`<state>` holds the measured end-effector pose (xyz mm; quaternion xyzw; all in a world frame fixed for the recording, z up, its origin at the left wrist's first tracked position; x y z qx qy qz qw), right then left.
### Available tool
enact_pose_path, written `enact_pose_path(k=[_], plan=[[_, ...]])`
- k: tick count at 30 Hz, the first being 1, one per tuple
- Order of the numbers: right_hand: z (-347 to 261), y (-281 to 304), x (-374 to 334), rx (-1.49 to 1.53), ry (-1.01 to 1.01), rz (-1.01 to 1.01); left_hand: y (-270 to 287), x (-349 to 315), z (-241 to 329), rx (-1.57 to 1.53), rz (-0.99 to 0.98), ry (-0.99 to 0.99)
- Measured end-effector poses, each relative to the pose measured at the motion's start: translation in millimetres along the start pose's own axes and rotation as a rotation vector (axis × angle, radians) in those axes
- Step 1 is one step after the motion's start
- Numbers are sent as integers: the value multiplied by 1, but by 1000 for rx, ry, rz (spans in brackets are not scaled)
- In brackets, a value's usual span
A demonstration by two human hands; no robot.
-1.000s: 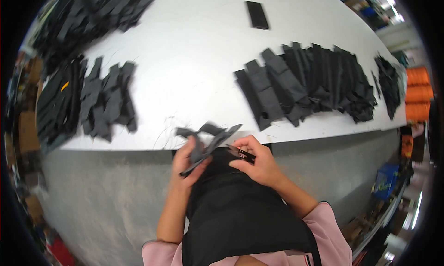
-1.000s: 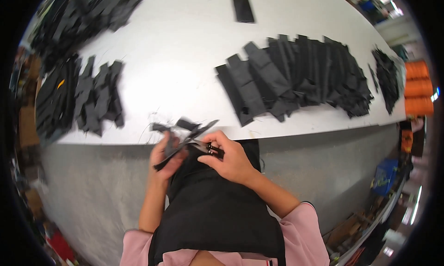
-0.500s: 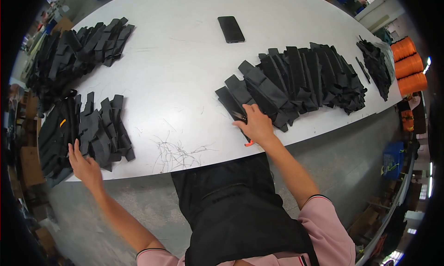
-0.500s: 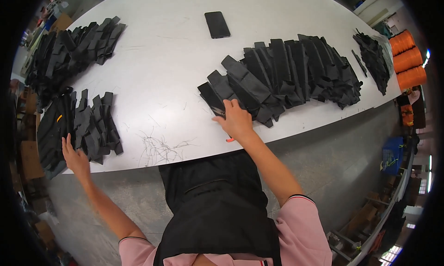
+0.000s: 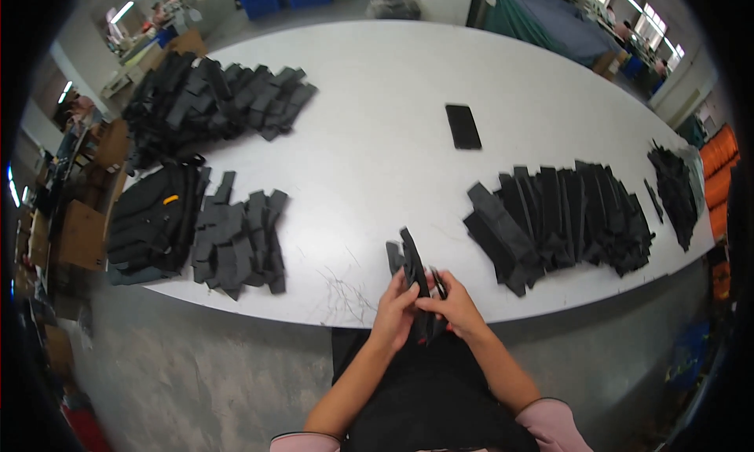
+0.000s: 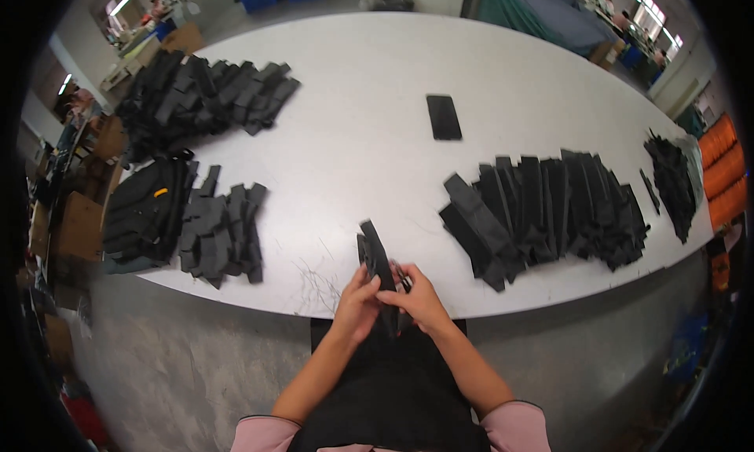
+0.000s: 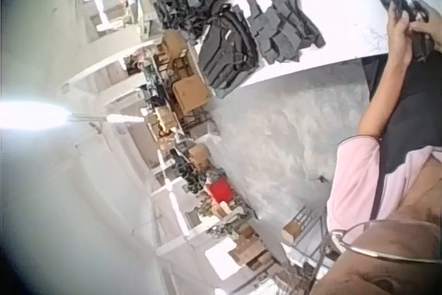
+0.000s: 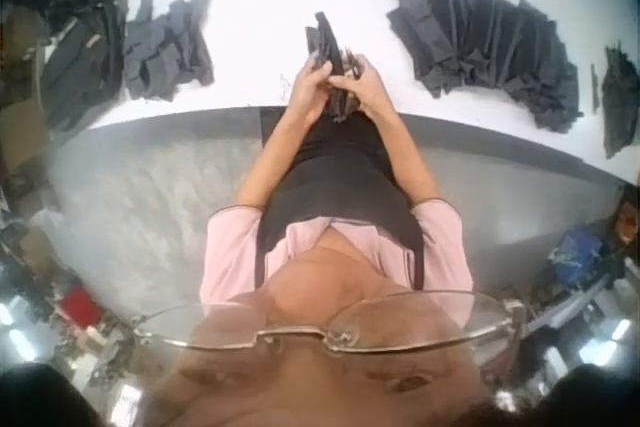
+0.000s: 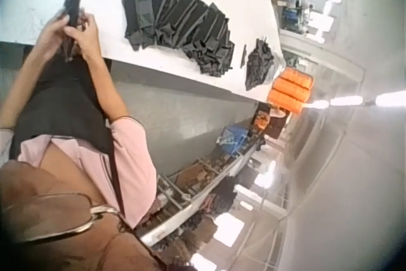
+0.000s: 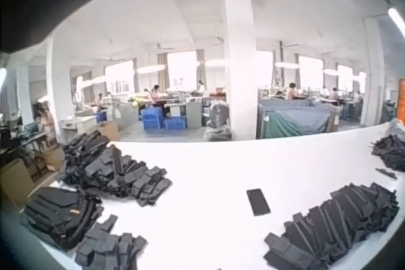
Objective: Trimming excess threads or small parts from black fabric components using a pair of snips or small scissors in a manufacturing setting.
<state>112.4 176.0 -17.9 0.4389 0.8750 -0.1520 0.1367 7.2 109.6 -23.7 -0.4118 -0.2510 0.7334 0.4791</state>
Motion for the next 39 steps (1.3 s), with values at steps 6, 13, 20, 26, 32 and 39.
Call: enact_pose_path(k=[6,13,20,26,32,39], plan=[[15,-8,-5,31,-33,-62,35,-5,-23,568,170,-236],[-2,-13,10,-589,540,335,18,-9,-9,1075,240,-436],[5,-10,-4,-641,600,176,56,-26,7,826,120,-320],[-21,-1,12,-423,128,17,26,-21,34,967,88,-345],[-13,11,5,-27,99,140,21,15,26,710,147,-259],[12,9,12,-202,206,115,25,34,83,359,164,-97]])
Point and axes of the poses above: each hand's wrist, its own x-axis towards the middle knuckle, its own y-axis out of the back of the hand, z = x × y, the point moved 3 cm from there along x, towards the middle knuckle, and after that the axes turned 1 degree about -x, right-handed, at the moved point
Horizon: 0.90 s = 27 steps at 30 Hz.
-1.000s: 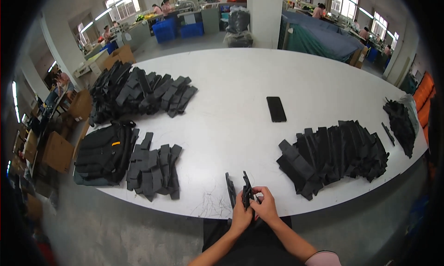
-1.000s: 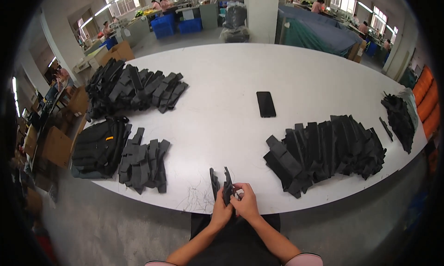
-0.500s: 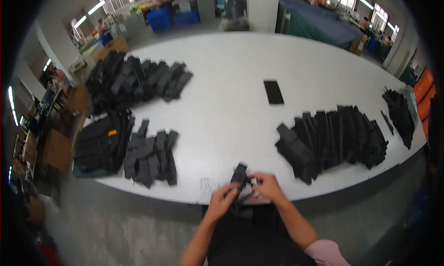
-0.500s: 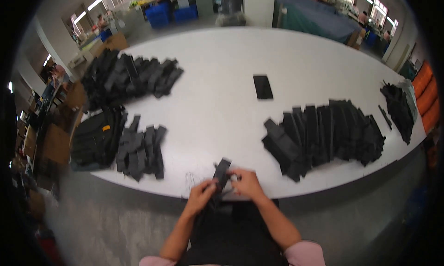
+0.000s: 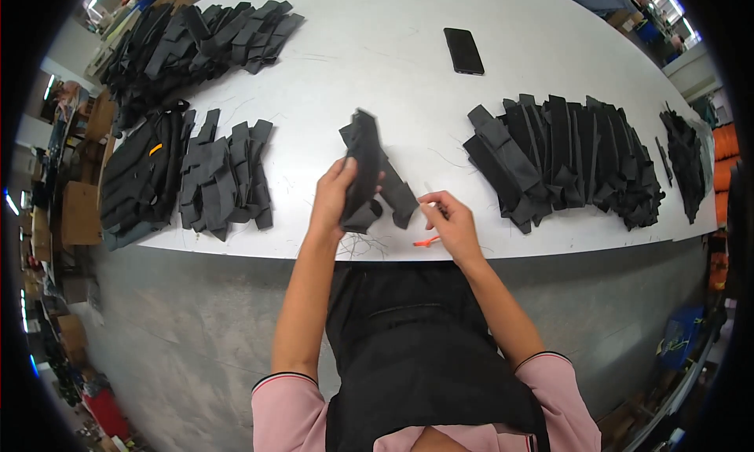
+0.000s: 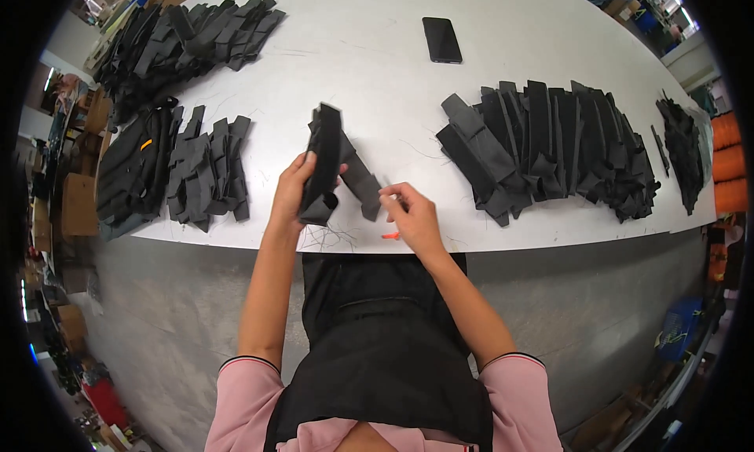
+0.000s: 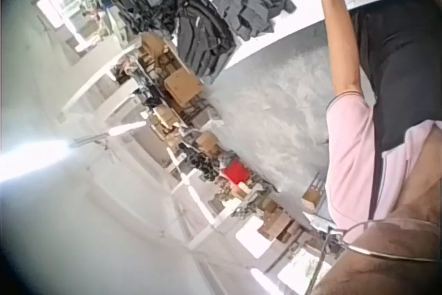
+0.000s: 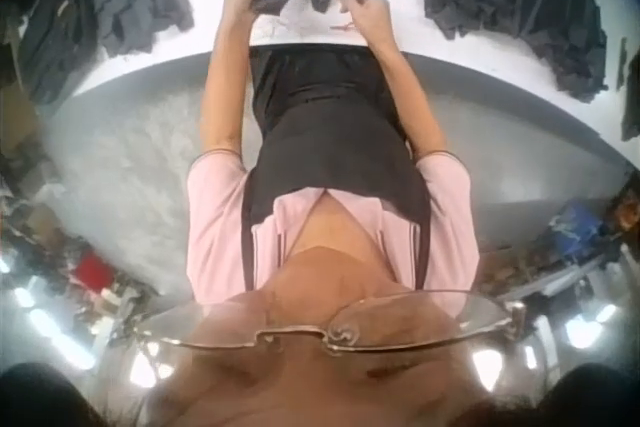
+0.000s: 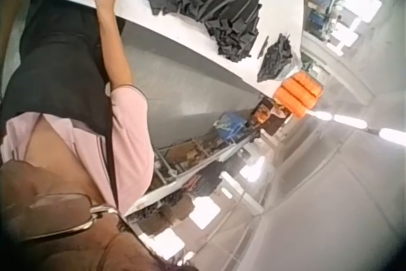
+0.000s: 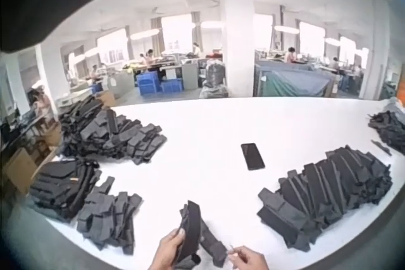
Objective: Trimming excess threads or small parts from black fabric components using a pair of snips or small scissors in a manufacturing setting.
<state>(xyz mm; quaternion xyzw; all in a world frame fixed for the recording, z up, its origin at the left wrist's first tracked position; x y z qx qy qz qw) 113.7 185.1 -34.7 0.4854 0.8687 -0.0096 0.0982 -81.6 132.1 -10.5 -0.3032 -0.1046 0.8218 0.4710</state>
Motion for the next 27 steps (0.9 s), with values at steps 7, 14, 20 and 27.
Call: enact_pose_path(k=[7,14,20,27], plan=[[3,-16,2,-406,22,-44,84,-12,-27,-318,145,-24],[-30,-45,24,-654,324,-52,112,-29,-27,-541,122,-41],[-73,-56,7,-262,238,-122,47,-59,-7,236,413,-251],[-51,-67,15,-77,103,-159,8,-71,-28,184,142,-252]])
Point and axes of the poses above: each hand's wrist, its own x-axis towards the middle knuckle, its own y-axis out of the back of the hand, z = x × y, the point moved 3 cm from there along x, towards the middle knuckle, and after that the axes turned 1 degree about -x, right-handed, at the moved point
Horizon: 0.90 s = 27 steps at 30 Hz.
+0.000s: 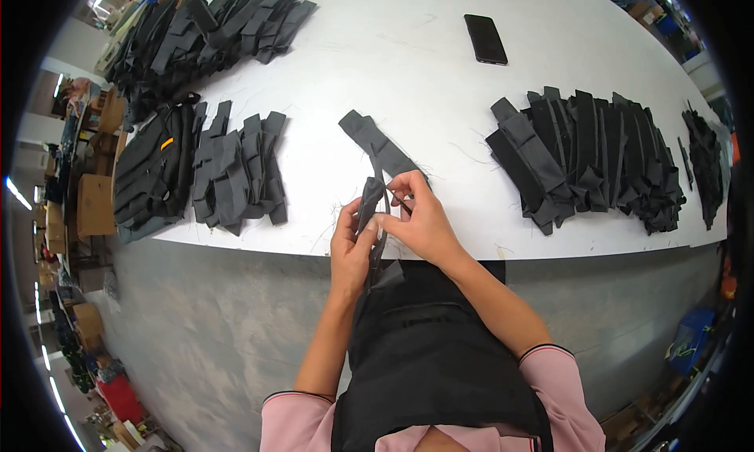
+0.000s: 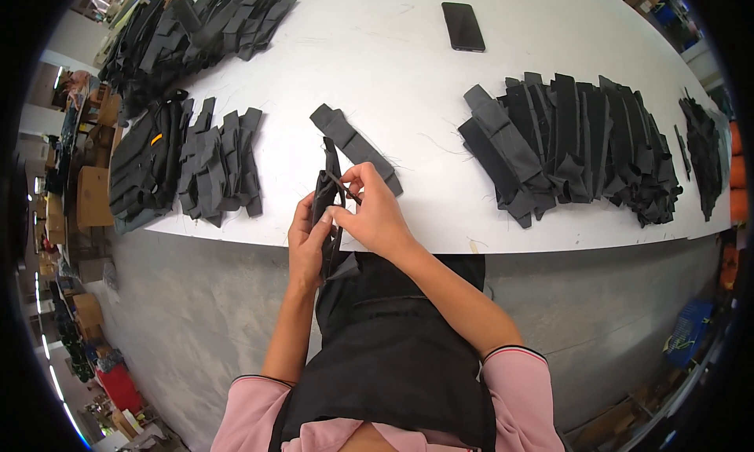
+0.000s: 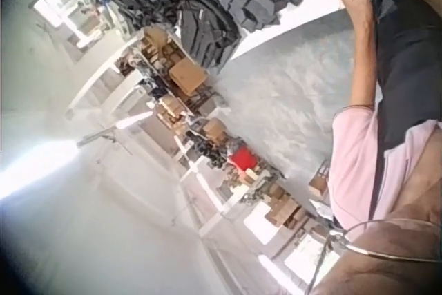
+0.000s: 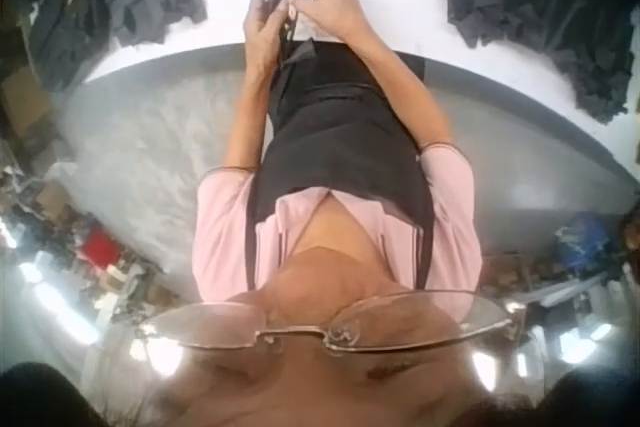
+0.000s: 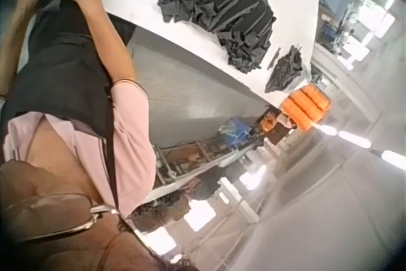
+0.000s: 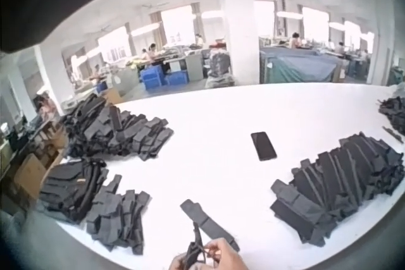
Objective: Trimming excess threads or small parts from black fabric components using a pair of snips or small scissors in a manufacturing setting.
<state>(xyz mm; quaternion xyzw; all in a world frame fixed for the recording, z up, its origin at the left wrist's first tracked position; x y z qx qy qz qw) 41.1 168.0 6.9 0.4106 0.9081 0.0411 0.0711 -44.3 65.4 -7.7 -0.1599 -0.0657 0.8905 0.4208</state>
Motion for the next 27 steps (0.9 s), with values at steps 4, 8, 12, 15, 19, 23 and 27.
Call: enact_pose_path(k=[4,8,12,15,19,23,27], plan=[[6,7,-6,-208,158,112,7,-6,-1,147,-3,-48],[19,17,-7,61,-86,-86,11,-10,-12,80,82,94],[15,21,-31,256,-390,-277,2,-13,-10,-132,140,358],[9,21,-55,113,-124,-76,9,-13,-18,-10,147,396],[-29,28,-64,-504,244,52,15,-13,-18,189,89,312],[-34,30,-67,-705,369,-31,10,-15,-11,159,55,321],[-37,28,-70,-755,414,-40,9,-16,-10,171,22,326]])
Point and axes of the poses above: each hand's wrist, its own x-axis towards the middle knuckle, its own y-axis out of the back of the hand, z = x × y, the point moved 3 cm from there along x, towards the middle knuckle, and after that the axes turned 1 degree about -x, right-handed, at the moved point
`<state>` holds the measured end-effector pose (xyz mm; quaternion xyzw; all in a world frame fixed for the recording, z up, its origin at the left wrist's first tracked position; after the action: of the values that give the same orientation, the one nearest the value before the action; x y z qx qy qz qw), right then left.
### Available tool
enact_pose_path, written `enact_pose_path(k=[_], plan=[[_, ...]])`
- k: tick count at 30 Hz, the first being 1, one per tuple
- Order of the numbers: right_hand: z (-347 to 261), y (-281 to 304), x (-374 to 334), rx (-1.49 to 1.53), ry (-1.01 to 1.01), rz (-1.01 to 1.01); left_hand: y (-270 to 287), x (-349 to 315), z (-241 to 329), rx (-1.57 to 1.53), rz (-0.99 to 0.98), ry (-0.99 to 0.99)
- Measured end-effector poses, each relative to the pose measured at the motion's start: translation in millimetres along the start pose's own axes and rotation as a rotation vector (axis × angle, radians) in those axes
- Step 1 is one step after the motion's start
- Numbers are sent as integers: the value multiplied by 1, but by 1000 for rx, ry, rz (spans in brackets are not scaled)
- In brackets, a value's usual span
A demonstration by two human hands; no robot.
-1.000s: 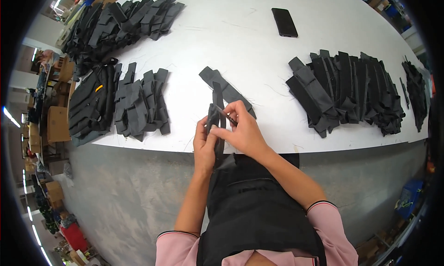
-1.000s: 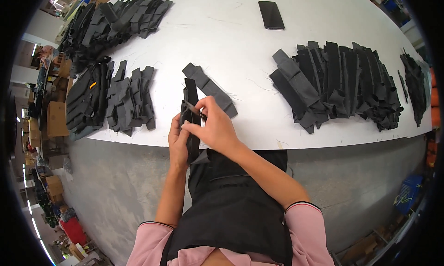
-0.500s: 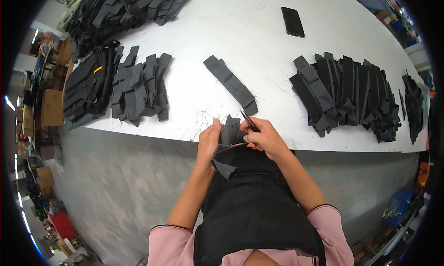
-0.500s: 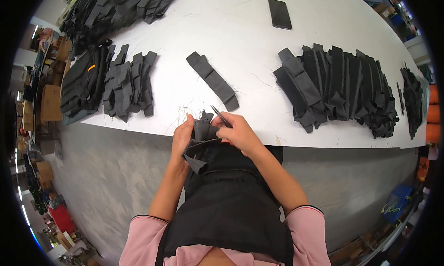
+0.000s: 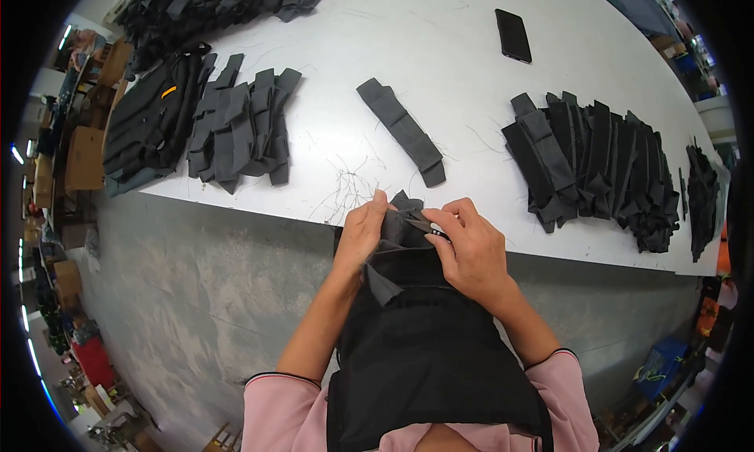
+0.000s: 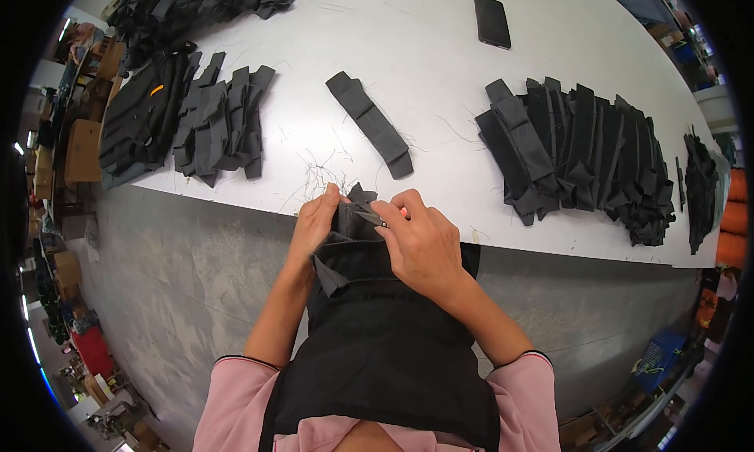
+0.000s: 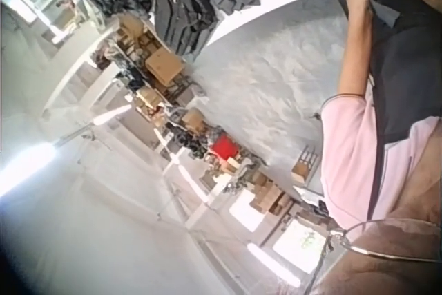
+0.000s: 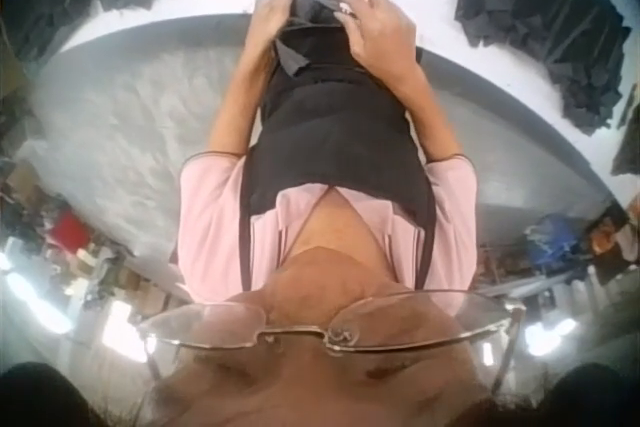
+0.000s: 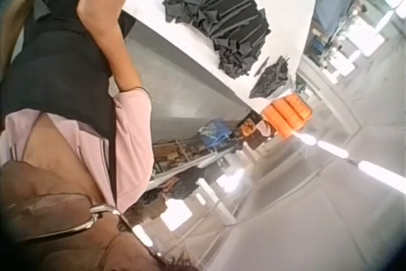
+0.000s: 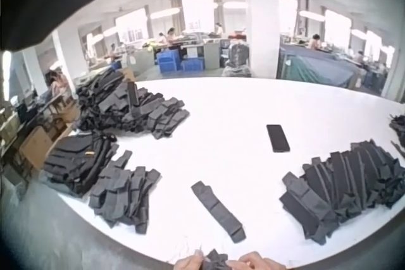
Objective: Trimming excess threads or small parts from black fabric components using a pair of snips or small scissors in a manufacturing setting.
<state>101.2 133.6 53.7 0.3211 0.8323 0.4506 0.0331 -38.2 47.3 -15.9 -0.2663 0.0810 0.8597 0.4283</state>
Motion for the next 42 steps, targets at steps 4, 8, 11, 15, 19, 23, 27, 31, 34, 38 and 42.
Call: enact_pose_path(k=[4,8,11,15,19,23,27,31,34,38,42], plan=[[-2,2,-1,-38,40,40,0,-1,-1,-25,-35,76],[-2,3,1,-153,141,16,2,0,-2,3,-34,88],[6,7,3,-188,287,-45,6,1,-3,109,-97,116],[11,11,8,-67,400,-261,9,3,-11,212,-316,95],[21,-2,6,400,201,-350,7,-1,-9,278,-410,105],[23,-6,-6,1299,-480,-368,4,-3,-13,309,-423,54],[15,6,-15,561,-178,-173,5,-6,-10,181,-307,121],[7,11,-16,210,-12,-125,3,-4,-12,191,-303,47],[0,10,-14,118,55,-97,-3,-10,-6,229,-288,14],[-6,9,-14,-20,114,-82,-4,-14,-5,253,-268,38],[-6,9,-16,-69,156,-37,-3,-12,-7,266,-273,4]])
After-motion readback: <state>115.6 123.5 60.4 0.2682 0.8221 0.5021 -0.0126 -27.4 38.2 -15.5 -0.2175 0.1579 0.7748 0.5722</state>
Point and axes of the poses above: each hand's wrist, its own x-axis towards the middle knuckle, its own y-axis out of the back of the hand, z = x × y, the point moved 3 cm from there along x, towards the middle knuckle, and after that the axes turned 1 degree about -x, right-handed, at the moved point
